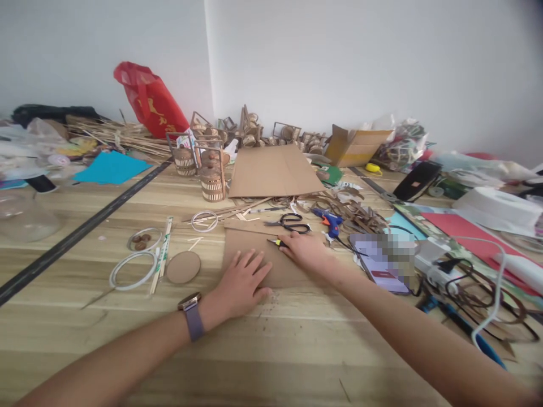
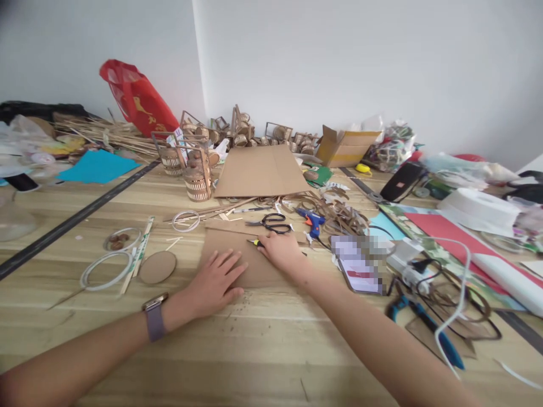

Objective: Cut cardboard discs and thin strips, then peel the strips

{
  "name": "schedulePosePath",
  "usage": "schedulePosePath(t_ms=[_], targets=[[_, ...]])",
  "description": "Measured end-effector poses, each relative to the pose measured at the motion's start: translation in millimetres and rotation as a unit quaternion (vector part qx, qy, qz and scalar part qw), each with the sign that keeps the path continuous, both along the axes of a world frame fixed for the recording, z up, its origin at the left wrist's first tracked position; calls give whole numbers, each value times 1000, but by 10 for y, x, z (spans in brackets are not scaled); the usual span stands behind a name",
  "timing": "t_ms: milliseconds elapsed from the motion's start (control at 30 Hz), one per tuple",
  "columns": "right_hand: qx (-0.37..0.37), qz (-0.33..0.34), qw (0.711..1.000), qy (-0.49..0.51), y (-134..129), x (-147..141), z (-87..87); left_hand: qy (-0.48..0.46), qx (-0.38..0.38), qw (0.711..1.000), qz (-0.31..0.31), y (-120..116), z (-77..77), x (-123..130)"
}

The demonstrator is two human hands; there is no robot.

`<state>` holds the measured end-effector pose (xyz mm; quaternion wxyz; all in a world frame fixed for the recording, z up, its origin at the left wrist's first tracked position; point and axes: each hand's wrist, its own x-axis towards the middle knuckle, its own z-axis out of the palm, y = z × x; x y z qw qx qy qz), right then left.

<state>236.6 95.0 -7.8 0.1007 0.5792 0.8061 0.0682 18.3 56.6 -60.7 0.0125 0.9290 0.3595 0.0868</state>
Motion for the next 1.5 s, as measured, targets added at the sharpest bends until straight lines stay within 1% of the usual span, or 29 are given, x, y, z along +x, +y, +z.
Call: schedulePosePath(t_ms=[100,200,300,400,467,500,533,600,633,667,700,733,833,900,933,967,1000,1033,1100,1167,1233,1300,1333,1400,1433,1500], targets=[[12,-18,1000,9,236,-14,-24,-4,-13,1000,2,30,-55,-8],[26,-36,999,13,451,27,-54,-13,-20,1000,3,29,-61,-7],[51,-54,997,23,548,127,-63,-22,-28,999,-1,-13,-47,-33],[90,-82,992,44,445,274,-41,-35,-38,999,-12,-68,-22,-138],[112,-104,986,63,248,388,-27,-60,-59,996,3,-108,3,-264],[117,-116,984,73,116,444,-28,-85,-75,993,41,-129,21,-337],[114,-129,981,85,-34,495,-37,-104,-95,986,93,-153,44,-411],[83,-143,980,111,-355,574,-86,-159,-148,959,184,-207,111,-533],[64,-142,979,128,-508,597,-125,-193,-186,940,209,-236,155,-572],[51,-139,978,149,-645,609,-171,-225,-232,920,221,-263,204,-592],[41,-131,976,172,-758,612,-222,-255,-275,896,236,-286,255,-594],[36,-127,972,197,-844,611,-273,-283,-303,874,253,-305,304,-582],[32,-133,952,275,-943,620,-394,-368,-354,811,285,-327,417,-512],[26,-139,934,328,-938,659,-417,-413,-371,774,306,-325,455,-490],[21,-138,925,353,-938,684,-409,-426,-373,760,317,-325,467,-494],[18,-135,917,375,-949,708,-390,-434,-371,753,327,-329,478,-508],[16,-131,909,395,-973,729,-363,-438,-364,752,332,-338,489,-530],[17,-126,903,410,-1009,742,-332,-436,-354,758,332,-353,502,-558],[22,-113,895,431,-1107,742,-277,-420,-329,784,316,-393,540,-619],[33,-75,903,421,-1206,715,-245,-388,-310,814,300,-438,589,-676],[64,-21,931,360,-1276,673,-232,-355,-307,834,292,-475,645,-720],[115,27,960,252,-1302,632,-215,-329,-309,847,283,-495,703,-754],[142,45,969,197,-1300,616,-194,-318,-304,855,274,-498,733,-769],[192,79,972,110,-1274,595,-111,-291,-278,880,254,-489,800,-804],[213,93,969,85,-1254,591,-47,-275,-257,894,243,-477,841,-825],[249,118,959,68,-1204,591,121,-237,-208,924,215,-440,941,-866]])
